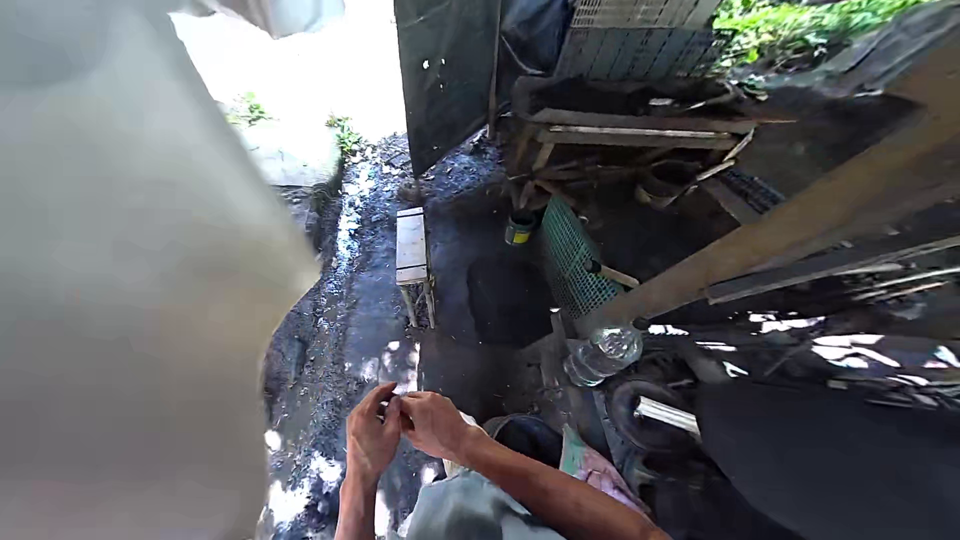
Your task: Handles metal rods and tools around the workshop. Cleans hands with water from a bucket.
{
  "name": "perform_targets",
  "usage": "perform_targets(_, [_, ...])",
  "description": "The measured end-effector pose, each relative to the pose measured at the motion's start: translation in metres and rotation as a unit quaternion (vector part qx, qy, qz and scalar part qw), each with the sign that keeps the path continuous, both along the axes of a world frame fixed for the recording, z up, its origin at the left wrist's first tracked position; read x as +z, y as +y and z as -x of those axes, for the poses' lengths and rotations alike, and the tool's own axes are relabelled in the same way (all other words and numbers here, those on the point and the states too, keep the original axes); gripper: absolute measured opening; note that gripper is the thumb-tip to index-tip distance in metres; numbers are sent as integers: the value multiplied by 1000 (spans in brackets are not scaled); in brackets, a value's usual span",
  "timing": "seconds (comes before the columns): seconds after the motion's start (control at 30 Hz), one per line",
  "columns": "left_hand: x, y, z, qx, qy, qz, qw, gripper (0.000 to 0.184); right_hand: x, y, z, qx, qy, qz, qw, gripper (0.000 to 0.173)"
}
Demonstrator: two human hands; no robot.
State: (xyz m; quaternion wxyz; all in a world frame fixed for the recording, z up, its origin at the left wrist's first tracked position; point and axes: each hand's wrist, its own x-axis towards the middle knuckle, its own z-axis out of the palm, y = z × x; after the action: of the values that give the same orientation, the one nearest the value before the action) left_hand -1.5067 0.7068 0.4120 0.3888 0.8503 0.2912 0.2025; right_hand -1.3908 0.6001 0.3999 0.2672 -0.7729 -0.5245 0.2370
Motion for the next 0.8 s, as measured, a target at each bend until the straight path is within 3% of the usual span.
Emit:
perform_targets(0.17, [-22, 40, -78, 7, 31, 39, 999, 29, -31, 33, -81, 17, 65, -9, 998, 23])
perform_targets(0.33, [-26, 82, -227, -46, 73, 46, 995, 30, -73, 74, -207, -81, 95, -120, 985, 20])
perform_targets(0.5, [-13, 117, -389, -57, 20, 47, 997, 27, -54, 105, -348, -210, 209, -161, 942, 28])
perform_targets(0.6, [-3, 128, -472, -59, -30, 74, 995, 25, -41, 112, -418, -271, 272, -208, 899, 25])
perform_targets(0.73, [5, 128, -552, -19, -82, 211, 974, 25, -24, 119, -490, -320, 269, -268, 868, 14])
perform_targets(0.8, [8, 127, -583, 1, -116, 343, 932, 26, -21, 119, -519, -334, 285, -291, 850, 15])
